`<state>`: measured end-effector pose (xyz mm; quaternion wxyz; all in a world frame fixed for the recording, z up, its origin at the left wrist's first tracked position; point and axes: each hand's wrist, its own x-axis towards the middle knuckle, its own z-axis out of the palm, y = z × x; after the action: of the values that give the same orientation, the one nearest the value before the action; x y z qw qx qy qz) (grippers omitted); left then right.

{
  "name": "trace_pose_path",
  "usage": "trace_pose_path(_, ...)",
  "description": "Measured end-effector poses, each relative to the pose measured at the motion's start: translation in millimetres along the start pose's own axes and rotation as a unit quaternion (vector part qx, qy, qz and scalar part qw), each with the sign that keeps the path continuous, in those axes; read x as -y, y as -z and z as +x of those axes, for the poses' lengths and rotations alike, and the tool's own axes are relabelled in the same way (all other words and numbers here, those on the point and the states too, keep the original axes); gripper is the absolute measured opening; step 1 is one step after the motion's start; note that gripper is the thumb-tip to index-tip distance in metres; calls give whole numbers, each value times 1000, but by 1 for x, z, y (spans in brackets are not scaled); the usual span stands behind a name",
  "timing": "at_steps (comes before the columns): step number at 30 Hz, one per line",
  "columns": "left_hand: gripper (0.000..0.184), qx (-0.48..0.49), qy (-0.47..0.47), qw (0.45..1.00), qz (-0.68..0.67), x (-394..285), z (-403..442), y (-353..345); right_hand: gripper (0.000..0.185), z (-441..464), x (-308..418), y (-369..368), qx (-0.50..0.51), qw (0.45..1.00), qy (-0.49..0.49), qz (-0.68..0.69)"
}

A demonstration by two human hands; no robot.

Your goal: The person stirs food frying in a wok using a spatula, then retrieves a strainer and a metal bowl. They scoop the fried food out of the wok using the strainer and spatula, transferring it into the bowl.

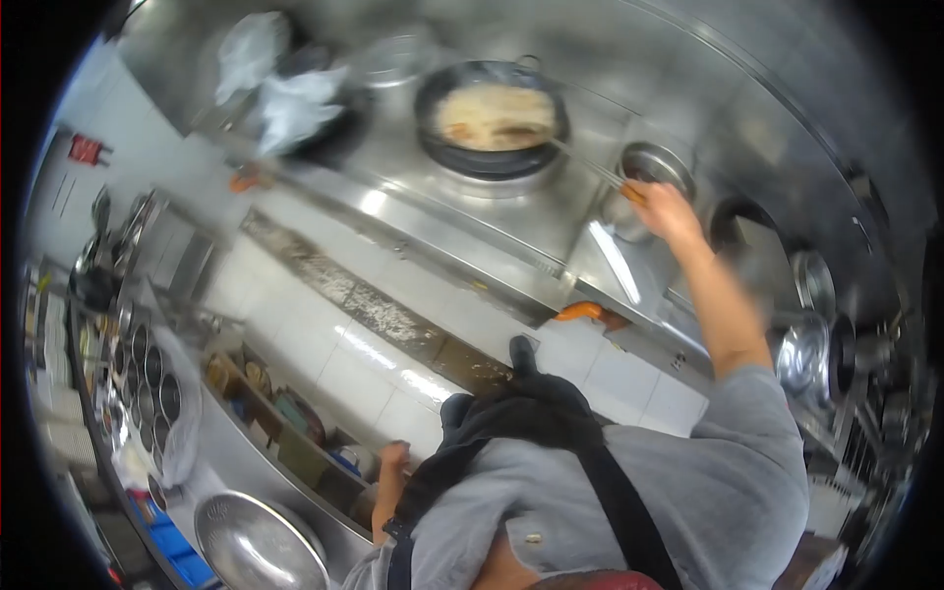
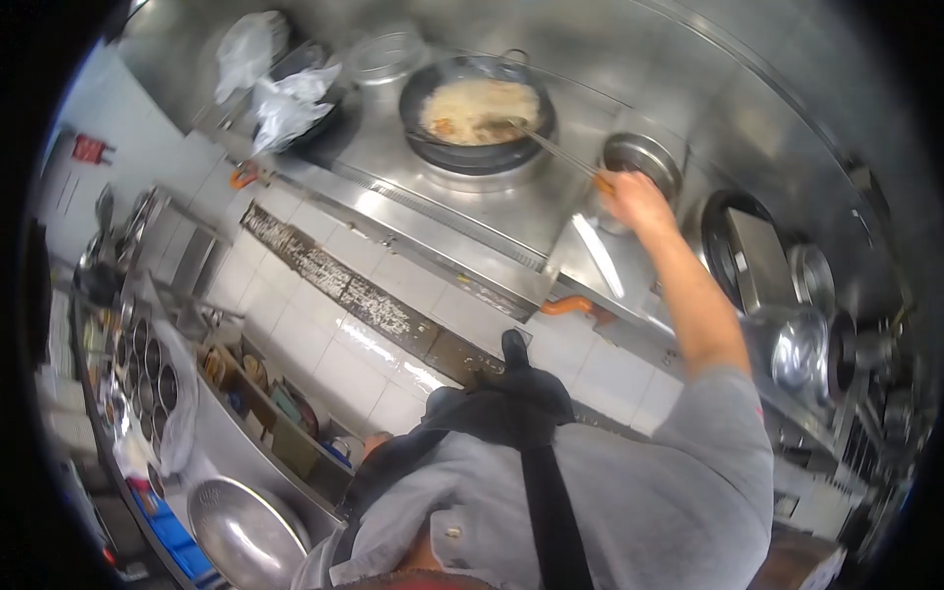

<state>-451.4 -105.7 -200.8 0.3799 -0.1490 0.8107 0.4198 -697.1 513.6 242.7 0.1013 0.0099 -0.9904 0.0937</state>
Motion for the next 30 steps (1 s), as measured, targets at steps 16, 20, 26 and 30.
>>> trace_pose_path(16,30,-9,60,998,-4,28,-38,-64,47,93,53,-142,122,988,-58,-68)
trace_pose_path(20,29,-46,124,987,-87,20,-46,-62,43,128,43,-182,73,992,-83,-55)
trace_pose_path(26,28,-127,202,944,-229,-50,-48,-32,42,184,39,-187,21,992,-124,12)
trace_pose_path(30,28,-88,106,852,-505,-14,-20,-41,45,184,18,-155,-33,981,-138,129)
